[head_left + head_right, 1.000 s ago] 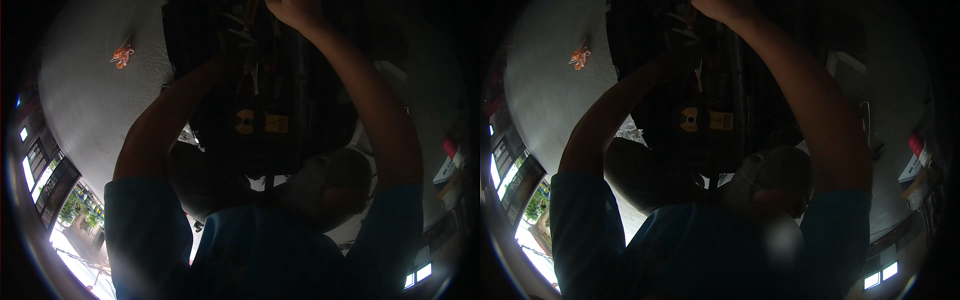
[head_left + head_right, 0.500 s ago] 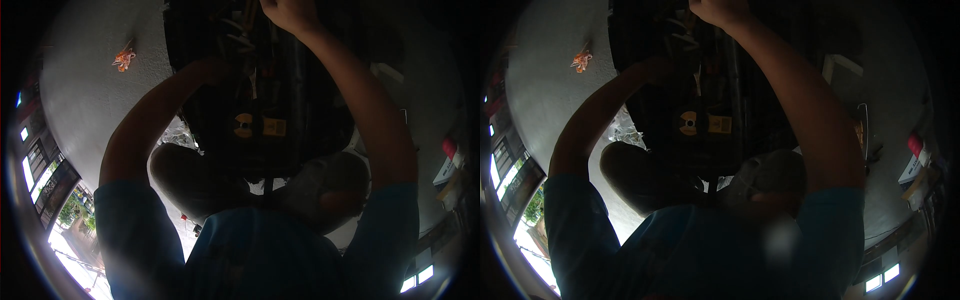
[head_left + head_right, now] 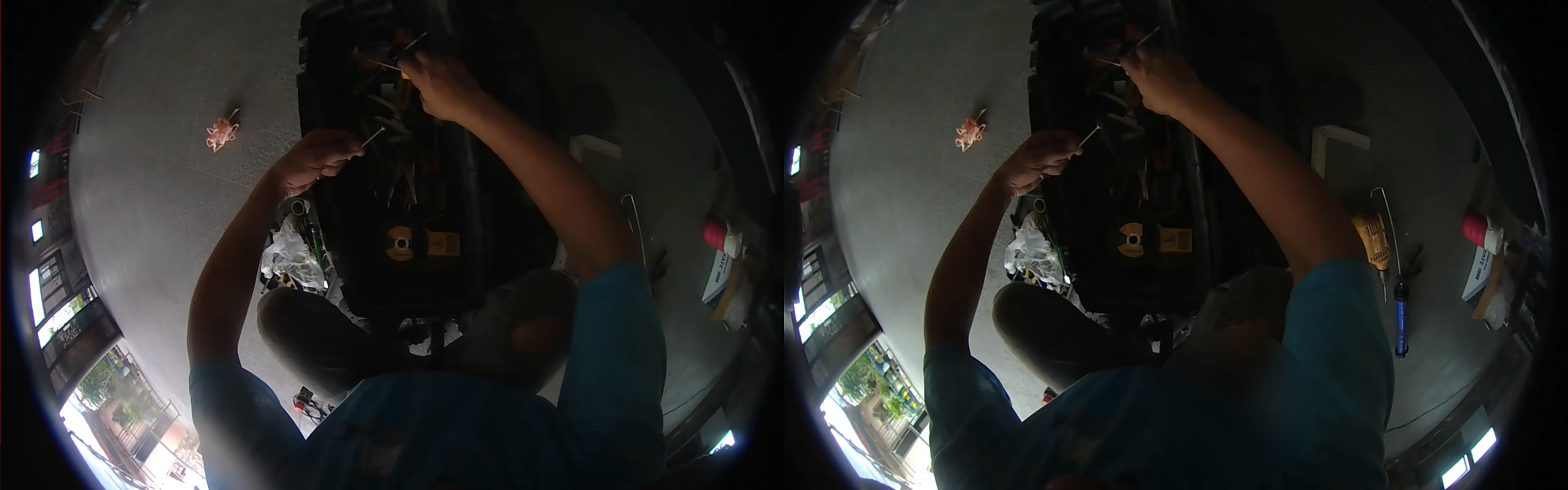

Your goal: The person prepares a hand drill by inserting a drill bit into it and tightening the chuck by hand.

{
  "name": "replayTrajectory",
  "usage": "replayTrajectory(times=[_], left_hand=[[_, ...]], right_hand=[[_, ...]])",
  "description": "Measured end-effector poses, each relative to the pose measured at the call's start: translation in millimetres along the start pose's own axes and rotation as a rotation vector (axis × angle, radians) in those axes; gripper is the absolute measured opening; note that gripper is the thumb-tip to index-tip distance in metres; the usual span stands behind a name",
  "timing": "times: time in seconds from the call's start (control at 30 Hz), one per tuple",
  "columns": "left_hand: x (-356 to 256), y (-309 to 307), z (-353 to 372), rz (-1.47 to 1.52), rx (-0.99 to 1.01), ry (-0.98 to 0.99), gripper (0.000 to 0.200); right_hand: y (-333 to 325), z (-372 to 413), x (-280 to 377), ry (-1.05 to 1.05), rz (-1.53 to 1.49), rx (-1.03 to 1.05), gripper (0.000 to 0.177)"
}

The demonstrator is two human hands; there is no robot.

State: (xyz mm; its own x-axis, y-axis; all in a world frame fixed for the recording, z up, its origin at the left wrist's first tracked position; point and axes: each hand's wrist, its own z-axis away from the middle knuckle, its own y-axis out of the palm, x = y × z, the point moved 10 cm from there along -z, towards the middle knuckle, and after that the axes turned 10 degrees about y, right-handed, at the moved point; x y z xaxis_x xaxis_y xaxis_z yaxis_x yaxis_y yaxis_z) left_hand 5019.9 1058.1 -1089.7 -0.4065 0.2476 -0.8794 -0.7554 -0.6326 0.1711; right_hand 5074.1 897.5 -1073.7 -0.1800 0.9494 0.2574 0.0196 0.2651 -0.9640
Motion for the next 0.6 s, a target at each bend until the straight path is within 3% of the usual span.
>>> replayTrajectory(times=[0.03,0.1,0.17,0.23,0.27,0.33,0.37,0.43,0.5,0.57,0.6], left_hand=[[-1.6,1.0,1.7,-0.001,-0.001,0.009,0.019],[-4.7,1.3,6.5,0.085,-0.045,0.016,0.016],[-7.6,2.8,8.8,0.099,-0.057,0.000,0.016],[-9.5,19.1,10.6,0.123,-0.036,-0.040,0.015],[-7.3,24.3,12.5,0.079,-0.056,-0.091,0.018],[-9.6,36.2,17.8,0.031,-0.049,-0.150,0.021],[-5.1,38.5,21.0,0.172,-0.041,-0.171,0.028],[-9.9,50.6,32.7,0.306,-0.016,-0.207,0.036],[-23.1,42.9,52.0,0.289,-0.283,-0.213,0.052],[-48.0,62.3,80.0,0.406,-0.260,-0.197,0.058],[-69.5,69.4,91.0,0.527,-0.259,-0.154,0.066]], right_hand=[[-5.2,3.1,5.1,-0.003,0.006,-0.005,0.056],[-47.4,28.8,35.3,-0.215,-0.155,-0.307,0.059],[-58.0,44.9,63.3,-0.262,-0.479,-0.036,0.056],[-63.4,63.8,76.5,-0.184,-0.582,0.081,0.039],[-63.8,71.2,75.5,-0.155,-0.577,0.090,0.039],[-60.6,87.4,69.0,-0.020,-0.550,0.224,0.020],[-75.7,100.6,68.2,0.006,-0.549,0.224,0.020],[-89.9,141.4,41.0,0.404,-0.688,0.381,0.014],[-116.8,201.3,20.9,0.530,-0.737,0.201,0.016],[-143.0,286.1,4.0,0.672,-0.680,0.118,0.019],[-164.5,329.9,0.2,0.771,-0.655,0.186,0.021]])
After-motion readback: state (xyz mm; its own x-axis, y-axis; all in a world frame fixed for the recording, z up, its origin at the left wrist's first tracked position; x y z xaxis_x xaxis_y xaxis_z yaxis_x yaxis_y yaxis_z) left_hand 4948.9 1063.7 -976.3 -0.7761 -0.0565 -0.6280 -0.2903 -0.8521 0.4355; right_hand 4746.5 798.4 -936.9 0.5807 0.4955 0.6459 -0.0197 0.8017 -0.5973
